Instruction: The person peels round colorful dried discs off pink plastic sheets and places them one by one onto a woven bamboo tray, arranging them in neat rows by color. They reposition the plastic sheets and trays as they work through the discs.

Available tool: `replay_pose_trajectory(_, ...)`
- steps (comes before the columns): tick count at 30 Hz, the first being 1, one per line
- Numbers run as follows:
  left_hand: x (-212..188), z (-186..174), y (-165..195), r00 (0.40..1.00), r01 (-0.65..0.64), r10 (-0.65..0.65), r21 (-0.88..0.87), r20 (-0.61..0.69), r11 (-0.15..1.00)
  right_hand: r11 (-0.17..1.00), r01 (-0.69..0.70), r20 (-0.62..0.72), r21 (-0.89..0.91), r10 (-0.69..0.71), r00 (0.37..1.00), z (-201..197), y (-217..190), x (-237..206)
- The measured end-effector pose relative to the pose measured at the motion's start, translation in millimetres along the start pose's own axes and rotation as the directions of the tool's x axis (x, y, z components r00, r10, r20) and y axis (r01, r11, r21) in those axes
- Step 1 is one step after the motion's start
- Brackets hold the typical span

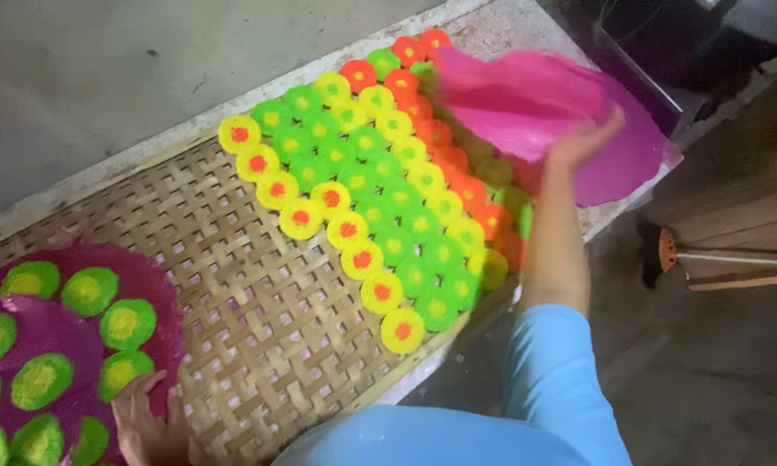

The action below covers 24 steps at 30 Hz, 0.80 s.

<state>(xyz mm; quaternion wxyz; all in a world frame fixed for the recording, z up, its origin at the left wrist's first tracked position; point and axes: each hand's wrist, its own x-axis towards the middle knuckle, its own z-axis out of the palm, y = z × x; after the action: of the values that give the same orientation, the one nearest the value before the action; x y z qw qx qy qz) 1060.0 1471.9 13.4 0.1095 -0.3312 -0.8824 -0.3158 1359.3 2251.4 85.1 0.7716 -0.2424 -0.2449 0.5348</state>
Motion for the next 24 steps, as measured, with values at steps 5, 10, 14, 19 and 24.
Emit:
replay_pose_trajectory(5, 17, 9, 3, 0.997, -0.041, 0.042, -0.011, 0.063, 0.999, 0.539, 0.047, -0.144, -0.841, -0.307, 0.941, -64, -33, 31)
replay_pose_trajectory(10, 28, 2, 15, 0.992, -0.006, 0.005, 0.0, 0.127, 1.0, -0.244, -0.106, -0.026, -0.964, -0.311, 0.95, -109, -21, 23)
replay_pose_trajectory(14, 24, -1, 15, 0.996, 0.029, -0.031, 0.033, 0.079, 0.999, -0.436, 0.654, 0.767, -0.618, -0.152, 0.623, -116, 0, -1)
replay_pose_trajectory(19, 13, 5, 7, 0.997, 0.017, -0.02, 0.044, 0.073, 0.999, -0.237, 0.71, 0.625, -0.664, 0.346, 0.7, -95, 17, -16)
replay_pose_trajectory(24, 5, 6, 1, 0.997, 0.029, -0.034, 0.074, 0.07, 0.997, -0.29, 0.635, 0.551, -0.716, 0.324, 0.769, -76, 10, -19)
